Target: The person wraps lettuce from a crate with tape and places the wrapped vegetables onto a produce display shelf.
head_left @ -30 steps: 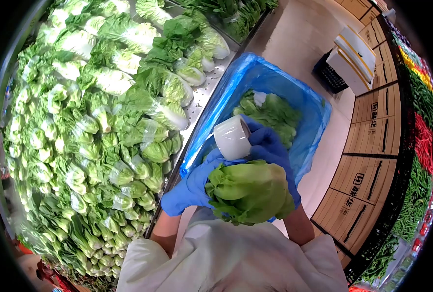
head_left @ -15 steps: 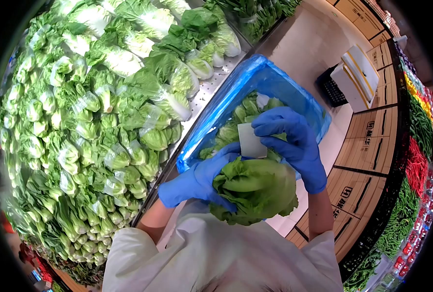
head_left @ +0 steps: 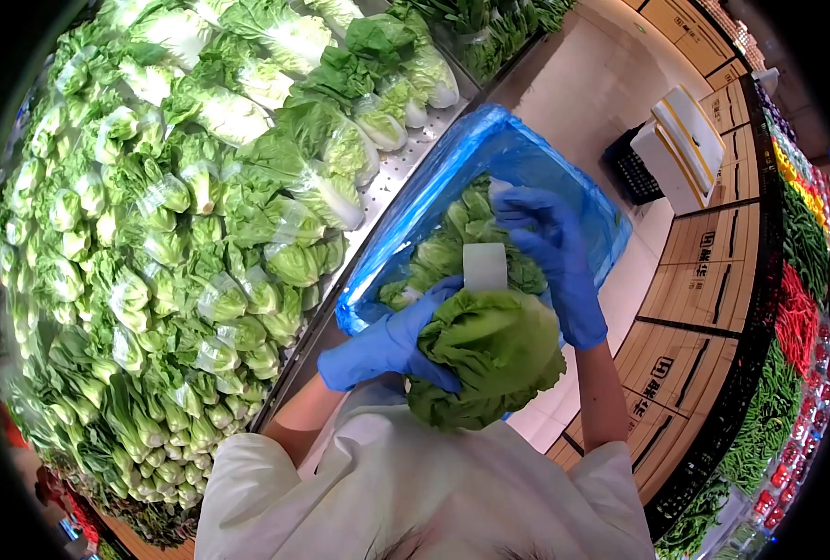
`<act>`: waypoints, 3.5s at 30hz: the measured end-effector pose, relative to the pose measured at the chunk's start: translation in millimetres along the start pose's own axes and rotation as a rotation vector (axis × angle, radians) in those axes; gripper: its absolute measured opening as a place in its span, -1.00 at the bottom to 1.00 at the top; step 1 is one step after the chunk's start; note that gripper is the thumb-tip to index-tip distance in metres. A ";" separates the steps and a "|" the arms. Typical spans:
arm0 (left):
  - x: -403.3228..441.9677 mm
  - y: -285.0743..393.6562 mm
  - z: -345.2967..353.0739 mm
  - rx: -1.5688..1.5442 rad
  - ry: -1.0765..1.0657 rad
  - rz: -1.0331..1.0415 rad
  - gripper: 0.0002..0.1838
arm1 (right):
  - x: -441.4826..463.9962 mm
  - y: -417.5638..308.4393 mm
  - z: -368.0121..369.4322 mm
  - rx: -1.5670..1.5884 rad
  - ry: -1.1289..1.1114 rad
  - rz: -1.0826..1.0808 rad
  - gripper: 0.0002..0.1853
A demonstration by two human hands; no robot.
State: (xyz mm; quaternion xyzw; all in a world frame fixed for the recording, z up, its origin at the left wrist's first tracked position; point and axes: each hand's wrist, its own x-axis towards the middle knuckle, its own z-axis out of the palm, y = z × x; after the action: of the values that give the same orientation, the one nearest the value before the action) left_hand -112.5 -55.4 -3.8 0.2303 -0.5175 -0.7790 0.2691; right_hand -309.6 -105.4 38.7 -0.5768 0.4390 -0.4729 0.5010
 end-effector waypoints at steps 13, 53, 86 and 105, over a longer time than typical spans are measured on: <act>5.5 -4.3 16.6 -0.061 0.254 0.003 0.00 | -28.8 52.5 -3.2 0.272 0.084 0.364 -0.75; 19.8 -50.4 -2.5 -0.472 0.695 0.338 0.01 | -19.9 -69.2 29.1 -0.785 -0.313 0.243 -0.72; -13.2 -17.3 -20.9 -0.876 0.239 -0.117 -0.43 | -29.1 -39.4 -33.4 -0.486 -0.828 0.891 -0.78; 20.5 13.4 12.7 -0.194 -0.199 -0.541 -0.34 | -68.8 106.4 -42.1 0.885 -0.441 0.921 -0.51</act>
State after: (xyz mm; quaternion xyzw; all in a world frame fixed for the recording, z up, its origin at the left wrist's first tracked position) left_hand -133.6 -64.6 11.6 0.2553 -0.3844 -0.8869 0.0206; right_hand -366.0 -56.8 -72.1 -0.1541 0.2924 -0.2178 0.9183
